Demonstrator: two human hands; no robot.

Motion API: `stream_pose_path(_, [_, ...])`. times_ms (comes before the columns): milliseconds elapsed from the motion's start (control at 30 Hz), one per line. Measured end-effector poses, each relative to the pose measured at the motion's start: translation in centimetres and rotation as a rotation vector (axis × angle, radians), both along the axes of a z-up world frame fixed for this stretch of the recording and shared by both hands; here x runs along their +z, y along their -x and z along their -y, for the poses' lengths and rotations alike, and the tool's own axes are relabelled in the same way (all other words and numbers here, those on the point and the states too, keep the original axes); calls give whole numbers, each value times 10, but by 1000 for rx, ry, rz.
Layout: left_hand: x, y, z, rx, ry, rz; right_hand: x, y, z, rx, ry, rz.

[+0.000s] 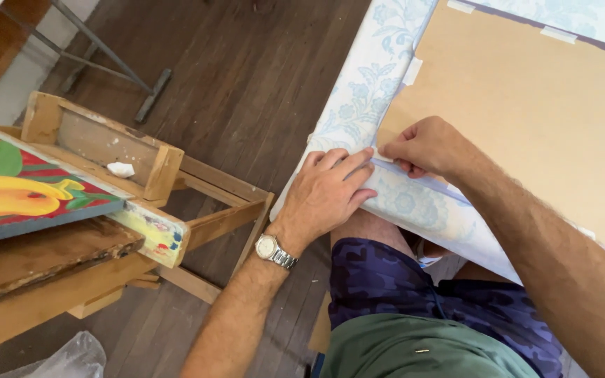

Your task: Securing a backing board to a frame by applying masking tape along the edges.

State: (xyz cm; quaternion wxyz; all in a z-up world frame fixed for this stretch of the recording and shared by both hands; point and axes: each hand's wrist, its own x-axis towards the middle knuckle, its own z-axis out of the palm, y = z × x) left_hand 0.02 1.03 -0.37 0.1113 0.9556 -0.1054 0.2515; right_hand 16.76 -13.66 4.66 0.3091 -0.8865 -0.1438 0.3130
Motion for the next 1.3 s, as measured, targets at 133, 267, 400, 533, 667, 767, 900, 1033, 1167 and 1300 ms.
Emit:
stream_pose_path(133, [4, -1, 1, 2, -6, -6, 20, 9, 4, 24, 39, 21])
stream_pose_path(267, [2, -3, 0, 23, -10, -5, 21, 9, 5, 33, 55, -15])
stream_pose_path(400, [3, -3, 1, 38, -14, -20, 8, 2, 9, 55, -22, -59])
stream_pose_path(533, [6, -6, 2, 30, -59, -12, 13, 1, 11, 76, -21, -45])
stream_pose_path(667, [7, -3, 6, 17, -51, -32, 7, 1, 13, 93, -53, -66])
stream_pose_path(767, [9, -4, 5, 20, -55, -30, 8, -1, 13, 101, -57, -61])
stream_pose_path(900, [9, -5, 5, 26, -34, -61, 7, -2, 14, 117, -64, -50])
stream_pose_path(1033, [2, -8, 4, 36, -12, -88, 10, -1, 14, 105, -67, -58])
stream_pose_path(1167, [11, -6, 6, 44, 3, -127, 8, -3, 13, 123, -58, -65])
stream_pose_path(1300, [11, -8, 13, 82, 13, -93, 6, -6, 12, 128, -27, -76])
